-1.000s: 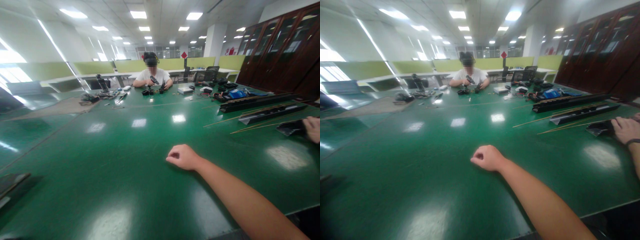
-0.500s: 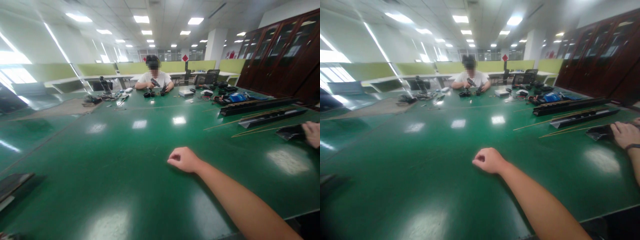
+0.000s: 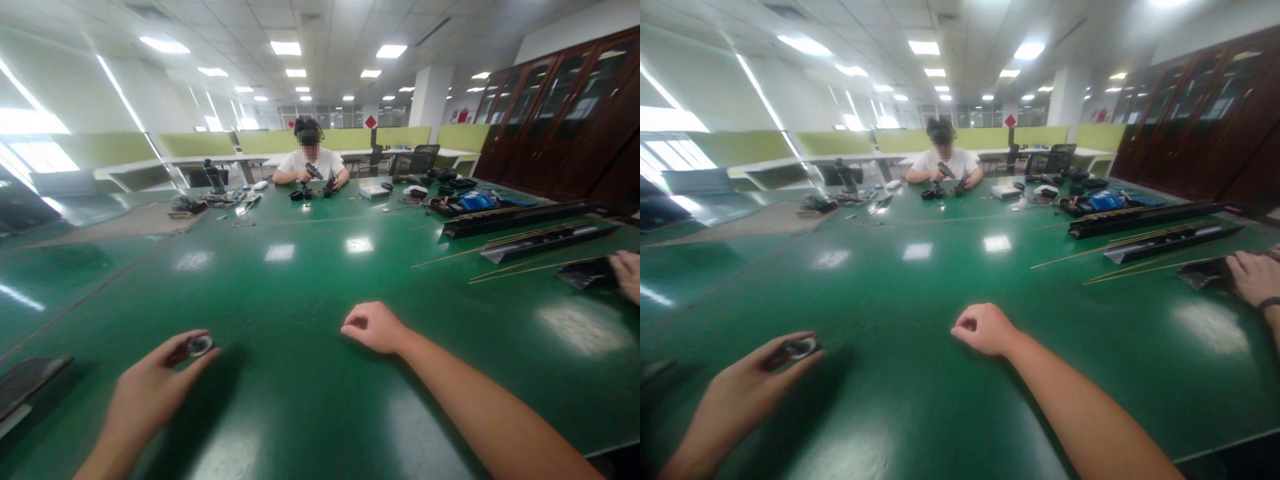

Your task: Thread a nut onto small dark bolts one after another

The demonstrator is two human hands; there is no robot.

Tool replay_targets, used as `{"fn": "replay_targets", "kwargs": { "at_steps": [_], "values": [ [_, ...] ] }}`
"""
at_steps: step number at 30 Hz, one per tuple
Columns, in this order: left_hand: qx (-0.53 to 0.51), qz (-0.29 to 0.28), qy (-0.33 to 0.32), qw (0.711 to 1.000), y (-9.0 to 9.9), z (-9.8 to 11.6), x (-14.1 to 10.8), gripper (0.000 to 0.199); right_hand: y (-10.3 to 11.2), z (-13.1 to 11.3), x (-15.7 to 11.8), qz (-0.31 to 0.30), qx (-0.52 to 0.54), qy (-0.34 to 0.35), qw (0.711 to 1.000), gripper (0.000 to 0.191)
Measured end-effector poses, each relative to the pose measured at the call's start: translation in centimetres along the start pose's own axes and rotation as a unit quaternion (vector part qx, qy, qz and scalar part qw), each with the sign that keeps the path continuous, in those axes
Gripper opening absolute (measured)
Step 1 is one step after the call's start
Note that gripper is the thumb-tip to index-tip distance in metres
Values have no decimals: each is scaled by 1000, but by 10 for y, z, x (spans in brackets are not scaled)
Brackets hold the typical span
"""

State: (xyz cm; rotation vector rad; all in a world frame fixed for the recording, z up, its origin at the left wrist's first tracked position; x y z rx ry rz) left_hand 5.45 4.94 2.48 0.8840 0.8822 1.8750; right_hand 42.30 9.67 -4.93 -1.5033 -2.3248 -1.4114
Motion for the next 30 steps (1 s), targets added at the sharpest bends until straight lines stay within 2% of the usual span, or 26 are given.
{"fn": "replay_targets", "kwargs": {
  "at_steps": [1,3,4,7,10,12,15,19,25,30],
  "values": [
    [-38,-67,10,997,-17,13,8,26,1,0,0,-1,1,1,1000,16],
    [-137,-211,-28,968,-55,47,17,34,2,0,-1,-1,0,1,1000,16],
    [-173,-246,-51,952,-73,64,19,35,3,0,-2,1,-2,0,1000,16],
    [-218,-260,-100,935,-119,102,16,30,3,3,-3,17,13,-19,1000,15],
    [-218,-215,-161,938,-143,112,9,25,1,9,-3,45,76,-74,993,28],
    [-209,-189,-214,935,-146,108,5,23,-3,13,-1,59,104,-105,987,38],
    [-207,-181,-259,926,-141,100,1,24,-8,17,3,69,111,-126,983,42],
    [-206,-189,-274,920,-136,99,-2,27,-13,17,6,60,109,-130,984,43],
    [-212,-201,-273,916,-143,107,-7,35,-12,13,4,39,97,-107,989,44],
    [-213,-196,-273,917,-144,113,-10,22,-12,9,3,40,62,-78,994,43]
  ]
}}
Point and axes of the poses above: each hand's wrist, its own x-axis towards the middle knuckle, its own y-axis out of the back of the hand, z = x × y, the point moved 1 cm from there along x, towards the middle knuckle, and after that the axes turned 14 degrees about y, right-handed, at the moved point
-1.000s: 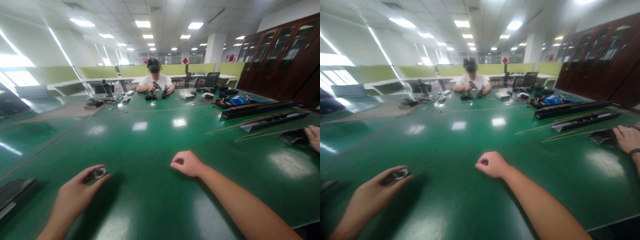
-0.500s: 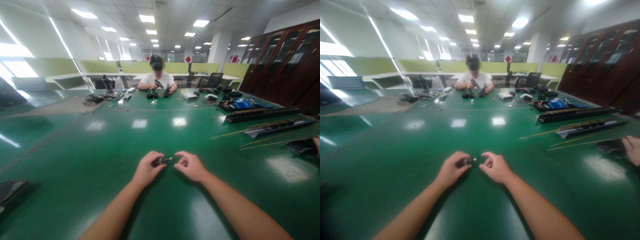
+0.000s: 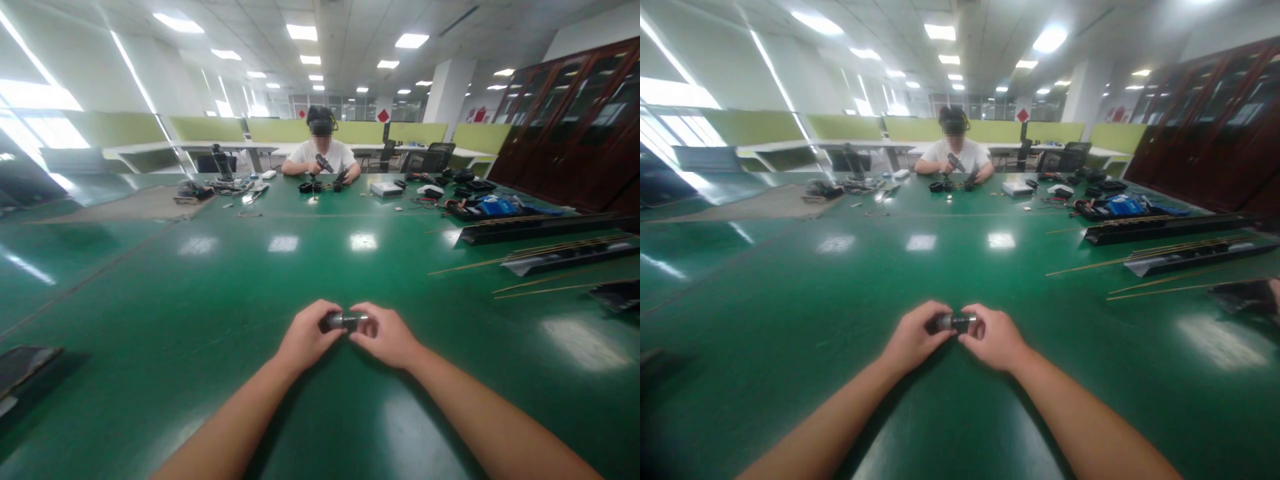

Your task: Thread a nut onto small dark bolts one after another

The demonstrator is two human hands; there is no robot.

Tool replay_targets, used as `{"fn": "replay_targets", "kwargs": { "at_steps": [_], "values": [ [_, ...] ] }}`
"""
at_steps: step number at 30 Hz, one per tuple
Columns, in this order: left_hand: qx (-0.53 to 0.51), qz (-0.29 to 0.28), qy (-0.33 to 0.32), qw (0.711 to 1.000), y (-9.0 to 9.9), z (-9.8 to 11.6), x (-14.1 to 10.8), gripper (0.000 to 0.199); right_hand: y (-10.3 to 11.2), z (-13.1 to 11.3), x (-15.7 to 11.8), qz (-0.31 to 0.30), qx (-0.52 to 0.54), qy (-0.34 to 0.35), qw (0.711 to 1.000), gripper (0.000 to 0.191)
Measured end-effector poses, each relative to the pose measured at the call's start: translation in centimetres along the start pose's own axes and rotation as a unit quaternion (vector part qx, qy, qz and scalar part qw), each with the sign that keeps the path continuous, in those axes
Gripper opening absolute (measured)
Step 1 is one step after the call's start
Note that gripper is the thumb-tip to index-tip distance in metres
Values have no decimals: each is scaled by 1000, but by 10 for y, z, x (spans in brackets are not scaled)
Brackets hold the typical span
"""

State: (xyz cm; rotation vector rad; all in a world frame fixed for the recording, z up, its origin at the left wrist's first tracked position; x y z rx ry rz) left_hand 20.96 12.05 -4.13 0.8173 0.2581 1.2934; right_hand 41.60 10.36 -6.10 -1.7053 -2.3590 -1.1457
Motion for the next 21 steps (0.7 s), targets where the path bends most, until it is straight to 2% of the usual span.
{"fn": "replay_targets", "kwargs": {
  "at_steps": [5,11,15,21],
  "values": [
    [-6,2,-13,1000,1,3,0,20,0,-1,0,6,-38,17,999,40],
    [-12,-10,-26,1000,-1,3,-1,19,-1,0,-1,14,-25,23,999,41],
    [-4,-16,-16,1000,-2,1,-2,19,-1,-1,-1,15,-28,33,999,42],
    [1,-26,4,1000,-4,-2,-1,21,2,-4,0,19,-90,84,992,31]
  ]
}}
Point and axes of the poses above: each hand's wrist, its own x-axis towards the middle knuckle, its own y-axis out of the back of the hand, z = x × y, the point moved 1 cm from there along x, towards the middle knuckle, and after that the axes turned 14 degrees about y, right-handed, at the moved point
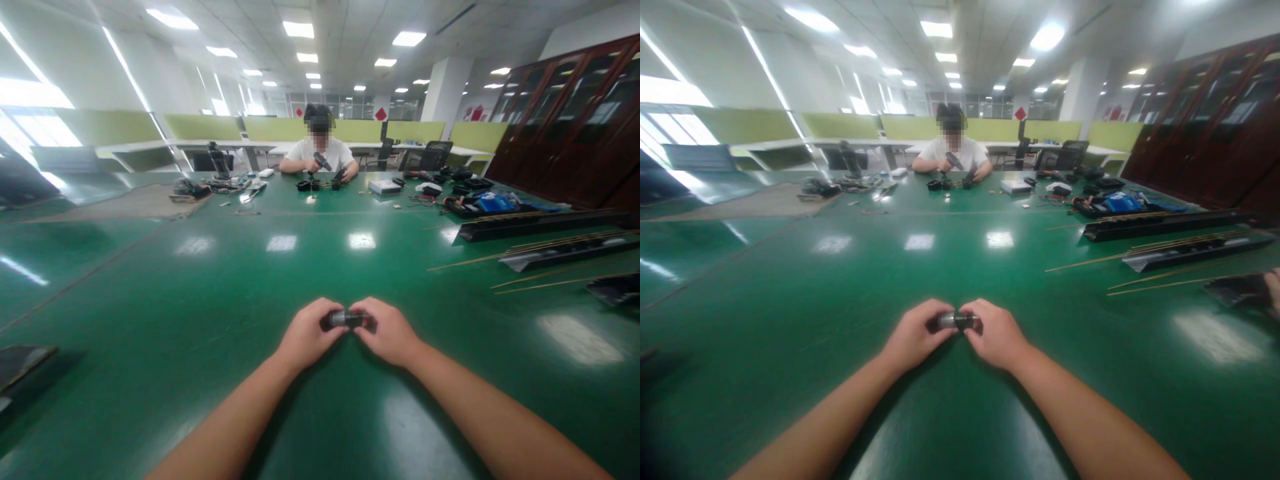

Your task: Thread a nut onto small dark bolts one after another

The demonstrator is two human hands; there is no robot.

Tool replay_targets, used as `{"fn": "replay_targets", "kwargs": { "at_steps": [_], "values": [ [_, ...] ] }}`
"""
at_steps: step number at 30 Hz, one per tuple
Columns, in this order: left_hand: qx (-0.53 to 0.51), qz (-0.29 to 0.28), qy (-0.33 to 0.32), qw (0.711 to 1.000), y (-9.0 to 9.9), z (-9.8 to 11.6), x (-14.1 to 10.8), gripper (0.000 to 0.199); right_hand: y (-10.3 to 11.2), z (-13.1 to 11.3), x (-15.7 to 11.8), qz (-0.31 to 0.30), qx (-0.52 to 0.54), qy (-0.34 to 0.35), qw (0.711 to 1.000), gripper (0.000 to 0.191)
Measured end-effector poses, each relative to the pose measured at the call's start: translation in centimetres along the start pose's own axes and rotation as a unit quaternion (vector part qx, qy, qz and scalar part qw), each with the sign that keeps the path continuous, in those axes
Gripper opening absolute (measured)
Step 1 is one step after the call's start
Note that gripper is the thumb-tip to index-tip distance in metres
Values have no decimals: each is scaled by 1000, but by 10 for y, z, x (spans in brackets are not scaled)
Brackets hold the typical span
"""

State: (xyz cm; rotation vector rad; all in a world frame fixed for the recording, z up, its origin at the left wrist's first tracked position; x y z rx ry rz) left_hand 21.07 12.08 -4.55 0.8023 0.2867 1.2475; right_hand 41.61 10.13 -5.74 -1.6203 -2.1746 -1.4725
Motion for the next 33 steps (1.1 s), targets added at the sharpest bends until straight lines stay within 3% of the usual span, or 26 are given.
{"fn": "replay_targets", "kwargs": {
  "at_steps": [5,11,23,33],
  "values": [
    [-1,-2,1,1000,0,0,1,22,0,0,1,10,-15,19,1000,28],
    [5,-47,-18,999,-3,2,-1,22,0,3,0,17,-6,38,999,19],
    [-28,15,-60,998,-1,5,-2,19,0,-1,2,-5,-2,35,999,13],
    [-15,29,-27,999,-4,4,-4,15,0,0,3,-22,-7,25,999,9]
  ]
}}
Point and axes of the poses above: each hand's wrist, its own x-axis towards the middle knuckle, its own y-axis out of the back of the hand, z = x × y, the point moved 1 cm from there along x, towards the middle knuckle, and after that the axes turned 14 degrees about y, right-handed, at the moved point
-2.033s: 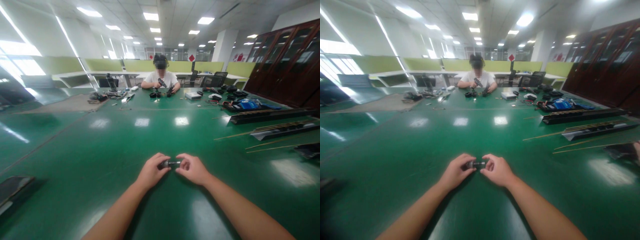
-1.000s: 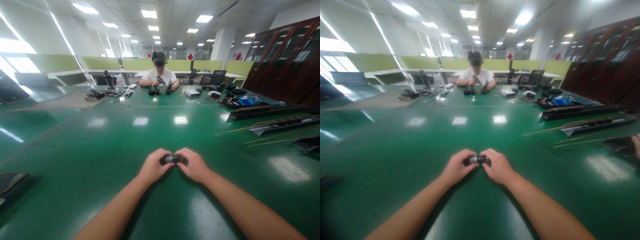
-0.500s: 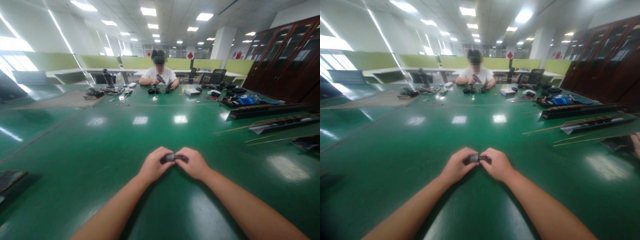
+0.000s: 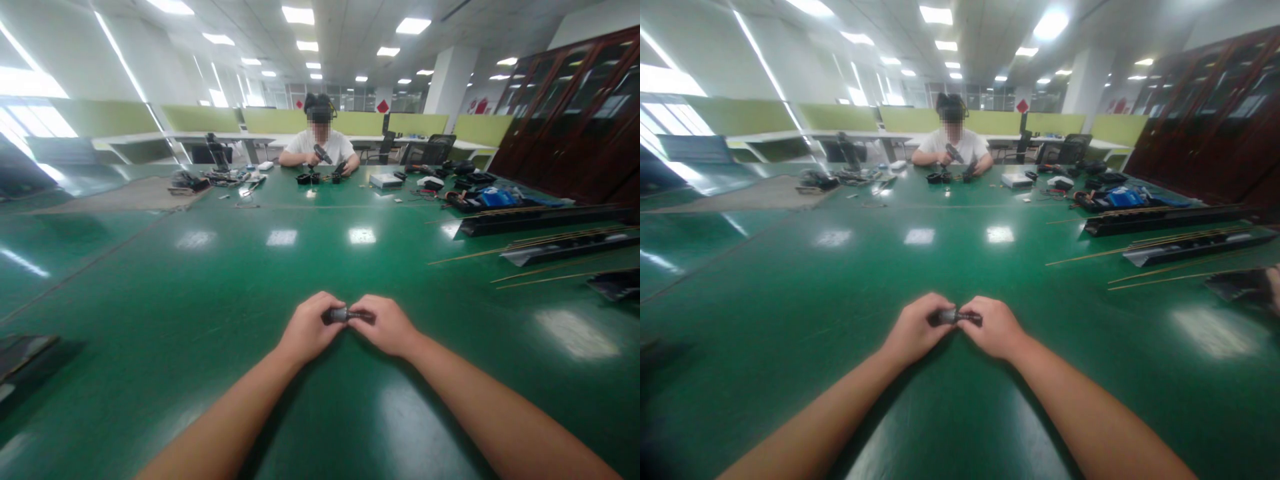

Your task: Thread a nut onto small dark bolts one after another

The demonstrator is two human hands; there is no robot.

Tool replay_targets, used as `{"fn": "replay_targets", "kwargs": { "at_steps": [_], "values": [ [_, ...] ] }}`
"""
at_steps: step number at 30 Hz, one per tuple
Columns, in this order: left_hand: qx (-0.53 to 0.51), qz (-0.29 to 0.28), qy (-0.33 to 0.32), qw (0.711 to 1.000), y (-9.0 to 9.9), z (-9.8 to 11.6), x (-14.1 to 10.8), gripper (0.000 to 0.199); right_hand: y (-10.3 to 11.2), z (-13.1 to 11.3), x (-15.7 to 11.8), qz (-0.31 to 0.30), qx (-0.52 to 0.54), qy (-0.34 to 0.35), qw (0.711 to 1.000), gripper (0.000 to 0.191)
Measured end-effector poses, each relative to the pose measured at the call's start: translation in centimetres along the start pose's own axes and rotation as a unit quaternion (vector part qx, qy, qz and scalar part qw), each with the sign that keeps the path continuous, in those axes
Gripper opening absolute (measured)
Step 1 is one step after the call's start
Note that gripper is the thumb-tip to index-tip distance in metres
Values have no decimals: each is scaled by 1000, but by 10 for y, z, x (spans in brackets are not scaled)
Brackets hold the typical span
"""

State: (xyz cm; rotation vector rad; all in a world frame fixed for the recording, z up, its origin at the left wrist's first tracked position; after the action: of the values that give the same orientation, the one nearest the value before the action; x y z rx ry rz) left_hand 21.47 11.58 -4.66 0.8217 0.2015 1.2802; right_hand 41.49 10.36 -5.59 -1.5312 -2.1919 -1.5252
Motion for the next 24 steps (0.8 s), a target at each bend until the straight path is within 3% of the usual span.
{"fn": "replay_targets", "kwargs": {
  "at_steps": [24],
  "values": [
    [21,14,20,999,0,1,1,20,4,1,0,-1,-11,-7,1000,7]
  ]
}}
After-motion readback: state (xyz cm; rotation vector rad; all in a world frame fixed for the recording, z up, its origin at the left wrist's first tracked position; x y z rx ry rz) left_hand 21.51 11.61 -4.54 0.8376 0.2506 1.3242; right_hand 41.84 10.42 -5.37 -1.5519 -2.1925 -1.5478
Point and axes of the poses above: each hand's wrist, its own x-axis towards the middle knuckle, its own y-axis out of the back of the hand, z = x × y, the point moved 1 cm from there along x, towards the middle knuckle, and after that the axes turned 14 degrees about y, right-handed, at the moved point
